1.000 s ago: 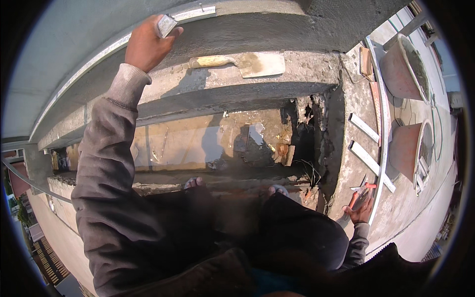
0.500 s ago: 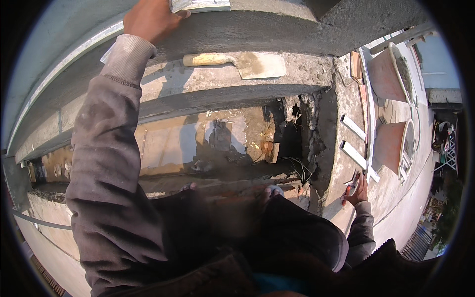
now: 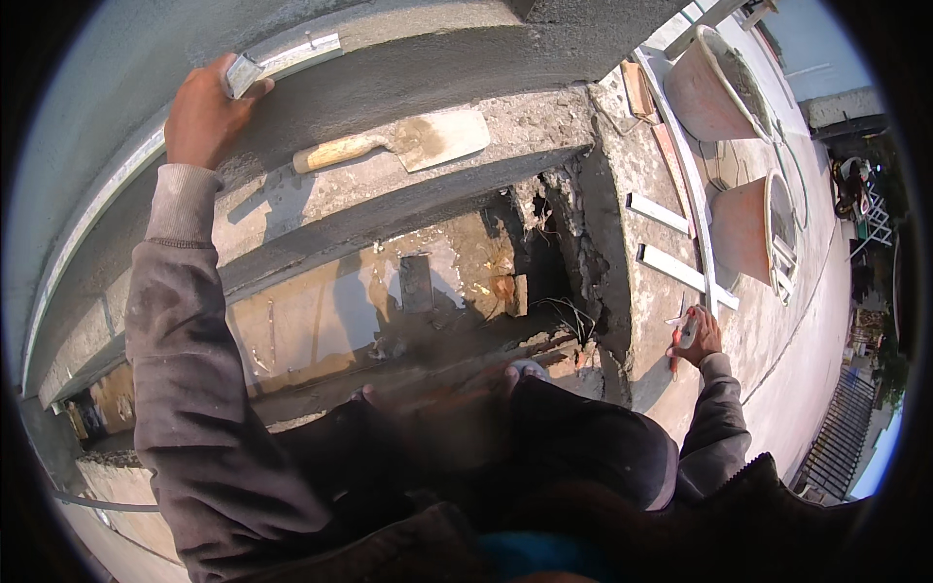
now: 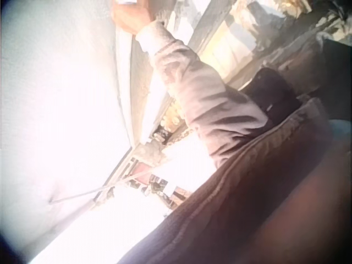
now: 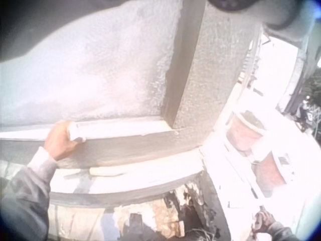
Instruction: The person installs metal trim pieces along the edge of a concrete structure. They use shears to cut the trim, a hammer to drive nails, and a trowel to smooth the surface. The person also retrieves nails from a bucket and adjusts the trim pieces.
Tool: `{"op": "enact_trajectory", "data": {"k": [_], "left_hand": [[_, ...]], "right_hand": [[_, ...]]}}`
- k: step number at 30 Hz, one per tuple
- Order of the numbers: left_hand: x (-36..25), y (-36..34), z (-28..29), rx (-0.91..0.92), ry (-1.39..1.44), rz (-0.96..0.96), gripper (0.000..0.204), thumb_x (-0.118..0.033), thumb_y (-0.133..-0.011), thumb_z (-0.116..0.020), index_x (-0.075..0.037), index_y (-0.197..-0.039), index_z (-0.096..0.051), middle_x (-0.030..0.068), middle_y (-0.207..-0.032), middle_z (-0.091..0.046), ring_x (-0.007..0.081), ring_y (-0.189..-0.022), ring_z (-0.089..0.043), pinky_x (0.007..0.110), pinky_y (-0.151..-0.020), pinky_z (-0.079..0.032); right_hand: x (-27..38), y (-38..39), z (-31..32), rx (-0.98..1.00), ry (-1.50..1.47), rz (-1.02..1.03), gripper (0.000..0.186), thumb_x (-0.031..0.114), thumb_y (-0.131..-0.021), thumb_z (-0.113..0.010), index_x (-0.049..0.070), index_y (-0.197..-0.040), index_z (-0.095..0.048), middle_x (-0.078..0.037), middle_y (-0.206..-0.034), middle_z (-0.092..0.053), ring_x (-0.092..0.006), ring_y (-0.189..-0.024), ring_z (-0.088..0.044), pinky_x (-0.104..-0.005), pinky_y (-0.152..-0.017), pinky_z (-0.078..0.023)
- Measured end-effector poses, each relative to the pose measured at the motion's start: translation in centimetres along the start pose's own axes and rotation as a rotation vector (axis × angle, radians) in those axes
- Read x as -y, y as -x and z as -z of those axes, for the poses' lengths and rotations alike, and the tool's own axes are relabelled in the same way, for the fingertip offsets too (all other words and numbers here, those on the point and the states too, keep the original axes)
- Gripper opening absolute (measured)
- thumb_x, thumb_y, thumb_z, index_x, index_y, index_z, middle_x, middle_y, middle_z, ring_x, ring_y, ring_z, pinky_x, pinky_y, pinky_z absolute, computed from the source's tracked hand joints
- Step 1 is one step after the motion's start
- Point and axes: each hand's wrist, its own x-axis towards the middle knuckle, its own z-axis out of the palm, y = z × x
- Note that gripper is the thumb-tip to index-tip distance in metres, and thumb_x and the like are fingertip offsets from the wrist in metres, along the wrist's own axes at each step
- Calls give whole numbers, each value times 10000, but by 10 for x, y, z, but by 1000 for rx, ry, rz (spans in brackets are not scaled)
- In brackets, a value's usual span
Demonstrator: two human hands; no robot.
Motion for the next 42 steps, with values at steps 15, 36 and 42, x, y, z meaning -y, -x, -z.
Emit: {"op": "enact_trajectory", "data": {"k": [15, 36, 42], "left_hand": [[8, -3, -8, -44, 94, -1, 351, -364, -870, -771, -92, -1078, -692, 153, -965, -737, 377, -842, -689, 477, -790, -525], [13, 4, -2, -222, 327, 11, 380, -241, -671, -844, -32, -967, -729, 218, -975, -722, 406, -958, -689, 493, -833, -547], [9, 7, 13, -113, 297, 63, 332, -234, -695, -833, -4, -914, -737, 242, -939, -718, 412, -948, -700, 495, -812, -557]], "right_hand": [[60, 24, 93, -311, -184, 440, 573, 183, -905, -650, 21, -1422, -462, -270, -1232, -553, -459, -1133, -563, -507, -959, -487], [581, -99, 398, -739, 1112, 883, 474, 602, -855, -665, 171, -1038, -736, -46, -956, -712, -237, -1005, -690, -480, -814, -514], [599, -100, 400, -728, 1140, 930, 497, 617, -856, -663, 161, -1038, -741, -62, -940, -713, -252, -947, -702, -463, -782, -525]]}}
